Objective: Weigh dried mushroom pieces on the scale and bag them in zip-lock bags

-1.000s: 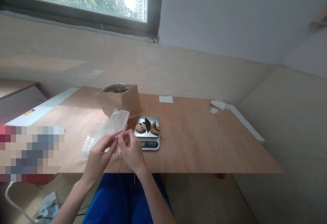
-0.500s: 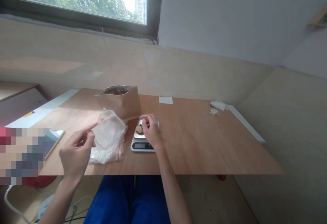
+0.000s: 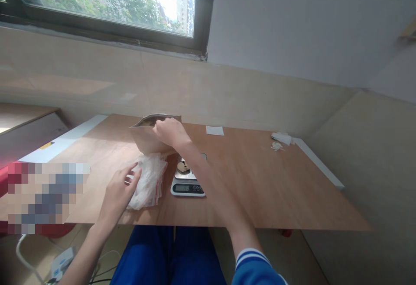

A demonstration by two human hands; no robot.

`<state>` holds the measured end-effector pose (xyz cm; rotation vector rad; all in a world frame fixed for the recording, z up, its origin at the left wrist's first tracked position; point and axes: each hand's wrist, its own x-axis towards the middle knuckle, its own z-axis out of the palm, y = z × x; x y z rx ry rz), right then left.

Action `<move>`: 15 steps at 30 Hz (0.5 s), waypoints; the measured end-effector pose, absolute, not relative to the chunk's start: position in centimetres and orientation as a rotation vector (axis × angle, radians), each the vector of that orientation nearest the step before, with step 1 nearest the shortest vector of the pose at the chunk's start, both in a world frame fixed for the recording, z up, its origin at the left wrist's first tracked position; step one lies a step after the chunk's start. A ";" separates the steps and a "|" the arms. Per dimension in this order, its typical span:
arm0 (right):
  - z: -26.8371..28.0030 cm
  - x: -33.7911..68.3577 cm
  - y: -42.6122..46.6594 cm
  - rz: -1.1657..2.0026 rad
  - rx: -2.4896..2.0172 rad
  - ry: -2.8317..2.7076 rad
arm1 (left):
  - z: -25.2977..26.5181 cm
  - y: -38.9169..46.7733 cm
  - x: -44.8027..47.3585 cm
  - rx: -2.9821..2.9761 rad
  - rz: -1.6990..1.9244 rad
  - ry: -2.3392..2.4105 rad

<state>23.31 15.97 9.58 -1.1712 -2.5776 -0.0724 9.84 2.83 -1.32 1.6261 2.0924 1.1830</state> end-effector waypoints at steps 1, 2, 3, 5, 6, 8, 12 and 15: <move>9.9 23.5 15.4 0.033 -1.233 -2.610 | -1.1 2.8 10.1 1.588 1.283 2.090; 10.2 23.8 14.8 0.147 -1.294 -2.651 | -0.7 2.8 10.3 1.555 1.409 2.095; 10.3 23.9 14.3 0.242 -1.335 -2.701 | -0.3 2.8 10.6 1.525 1.533 2.101; 10.3 23.9 13.3 0.302 -1.363 -2.790 | 0.7 2.9 11.1 1.495 1.689 2.082; 10.1 23.7 12.8 0.276 -1.373 -2.809 | 1.2 3.0 11.4 1.499 1.714 2.070; 9.5 23.1 12.0 0.203 -1.401 -2.801 | 2.0 3.4 11.7 1.540 1.688 2.076; 7.5 21.8 10.6 0.165 -1.510 -2.712 | 2.7 4.4 11.8 1.704 1.530 2.083; 5.7 21.6 10.3 0.152 -1.476 -2.585 | 2.5 4.6 11.6 1.837 1.488 1.998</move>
